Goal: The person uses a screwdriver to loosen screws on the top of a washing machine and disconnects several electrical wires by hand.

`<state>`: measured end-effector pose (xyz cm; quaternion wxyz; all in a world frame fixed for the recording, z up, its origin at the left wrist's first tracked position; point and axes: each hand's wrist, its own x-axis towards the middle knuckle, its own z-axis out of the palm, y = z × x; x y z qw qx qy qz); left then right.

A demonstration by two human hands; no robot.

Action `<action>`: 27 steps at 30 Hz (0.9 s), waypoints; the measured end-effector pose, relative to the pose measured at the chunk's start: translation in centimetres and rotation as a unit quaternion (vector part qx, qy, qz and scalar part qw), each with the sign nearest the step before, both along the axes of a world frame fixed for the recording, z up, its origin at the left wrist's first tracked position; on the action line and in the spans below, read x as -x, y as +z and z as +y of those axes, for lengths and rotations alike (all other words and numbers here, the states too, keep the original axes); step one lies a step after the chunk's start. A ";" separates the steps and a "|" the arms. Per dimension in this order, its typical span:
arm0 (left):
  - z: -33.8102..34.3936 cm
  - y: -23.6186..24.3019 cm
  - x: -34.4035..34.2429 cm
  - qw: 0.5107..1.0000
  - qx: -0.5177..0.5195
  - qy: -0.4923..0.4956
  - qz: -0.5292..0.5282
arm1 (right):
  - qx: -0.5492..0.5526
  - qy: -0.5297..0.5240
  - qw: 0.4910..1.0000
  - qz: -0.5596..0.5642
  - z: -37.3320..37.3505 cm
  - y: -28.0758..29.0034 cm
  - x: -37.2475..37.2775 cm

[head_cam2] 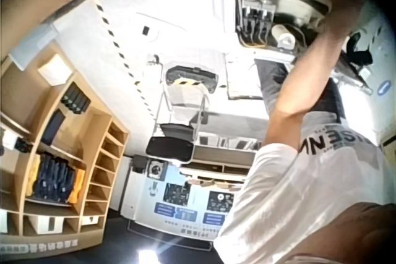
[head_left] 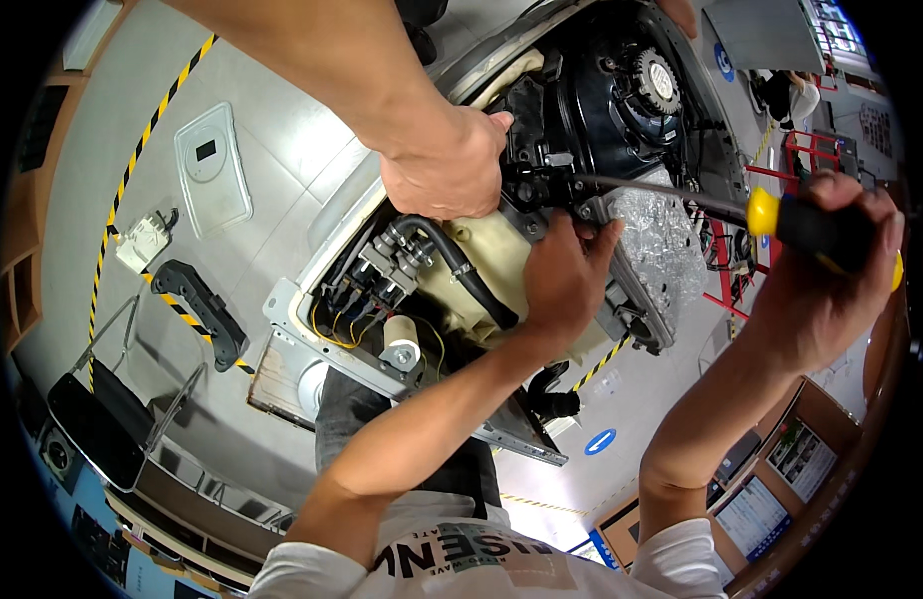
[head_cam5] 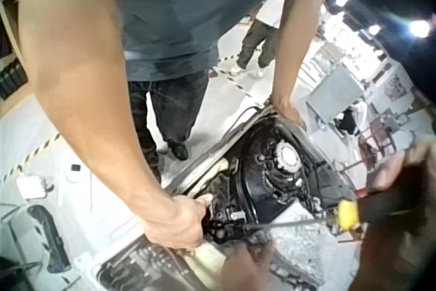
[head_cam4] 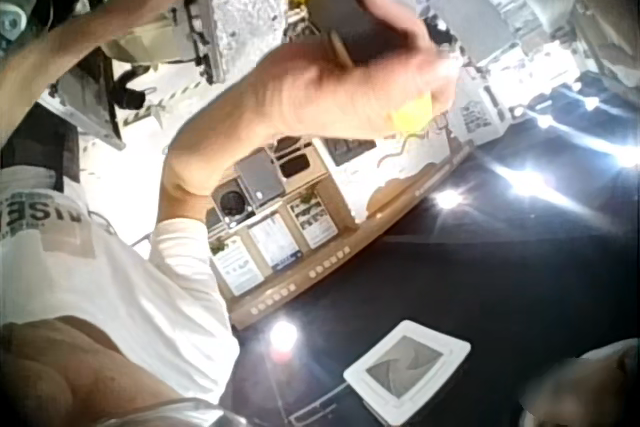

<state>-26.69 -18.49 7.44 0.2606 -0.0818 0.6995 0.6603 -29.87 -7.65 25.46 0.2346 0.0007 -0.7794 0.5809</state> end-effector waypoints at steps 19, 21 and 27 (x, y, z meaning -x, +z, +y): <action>-1.3 -1.5 -0.4 0.918 -0.263 0.223 -0.195 | 0.058 -0.161 0.983 0.067 5.4 2.5 -6.9; -1.4 -1.4 0.5 0.886 -0.320 0.242 -0.232 | 0.054 -0.183 0.980 0.059 5.6 2.1 -7.8; -0.8 -1.2 2.4 0.818 -0.376 0.268 -0.344 | 0.063 -0.156 0.986 -0.015 4.6 1.1 -8.5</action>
